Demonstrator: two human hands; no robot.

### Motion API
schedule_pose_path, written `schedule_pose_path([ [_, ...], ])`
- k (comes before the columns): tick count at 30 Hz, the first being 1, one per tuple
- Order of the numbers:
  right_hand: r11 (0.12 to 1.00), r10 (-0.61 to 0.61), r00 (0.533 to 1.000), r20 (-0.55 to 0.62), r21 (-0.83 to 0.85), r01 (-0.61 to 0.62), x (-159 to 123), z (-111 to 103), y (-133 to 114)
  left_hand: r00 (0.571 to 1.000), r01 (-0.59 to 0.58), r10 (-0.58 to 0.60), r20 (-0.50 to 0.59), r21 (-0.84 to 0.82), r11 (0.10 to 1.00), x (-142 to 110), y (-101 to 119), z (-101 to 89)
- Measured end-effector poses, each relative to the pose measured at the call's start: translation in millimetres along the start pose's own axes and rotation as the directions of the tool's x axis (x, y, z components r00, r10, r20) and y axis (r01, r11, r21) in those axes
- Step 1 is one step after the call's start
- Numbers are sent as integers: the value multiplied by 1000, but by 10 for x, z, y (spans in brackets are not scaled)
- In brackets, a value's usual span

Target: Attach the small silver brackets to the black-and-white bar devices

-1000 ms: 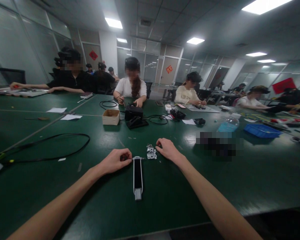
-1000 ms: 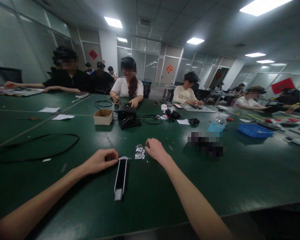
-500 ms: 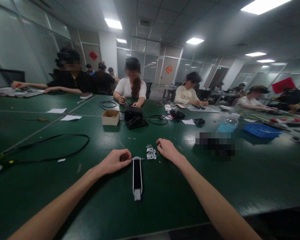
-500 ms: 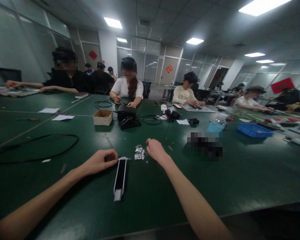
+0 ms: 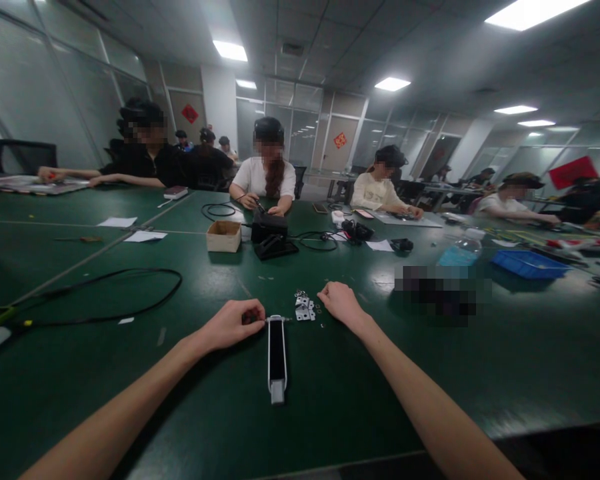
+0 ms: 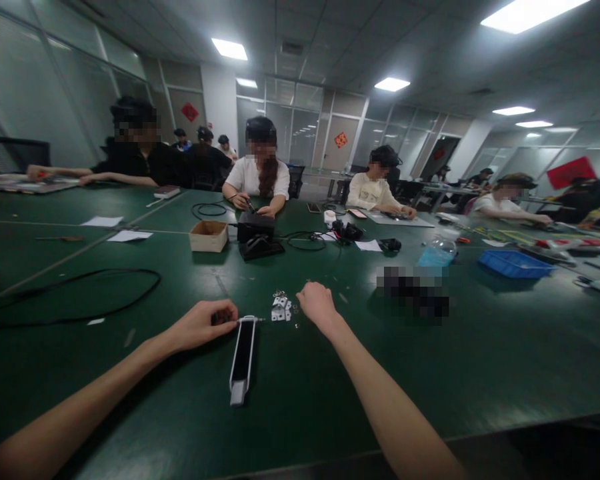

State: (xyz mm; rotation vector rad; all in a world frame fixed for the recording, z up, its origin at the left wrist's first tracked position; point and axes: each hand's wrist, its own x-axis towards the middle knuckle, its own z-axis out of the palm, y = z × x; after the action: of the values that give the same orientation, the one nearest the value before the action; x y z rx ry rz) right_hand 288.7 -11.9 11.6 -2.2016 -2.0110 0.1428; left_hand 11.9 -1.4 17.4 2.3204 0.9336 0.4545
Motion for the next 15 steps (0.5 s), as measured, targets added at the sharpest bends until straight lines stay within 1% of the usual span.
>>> schedule_pose_path([
  [4, 1000, -6, 1000, 9, 28, 5, 1, -3, 17, 1000, 8, -8, -1, -2, 1000, -1, -4, -1],
  [12, 993, -86, 995, 52, 88, 81, -31, -110, 94, 1000, -23, 23, -10, -30, 999, -13, 2, 15],
  [15, 993, -66, 996, 56, 99, 60, -23, -109, 101, 999, -22, 21, -25, -24, 999, -9, -10, 31],
])
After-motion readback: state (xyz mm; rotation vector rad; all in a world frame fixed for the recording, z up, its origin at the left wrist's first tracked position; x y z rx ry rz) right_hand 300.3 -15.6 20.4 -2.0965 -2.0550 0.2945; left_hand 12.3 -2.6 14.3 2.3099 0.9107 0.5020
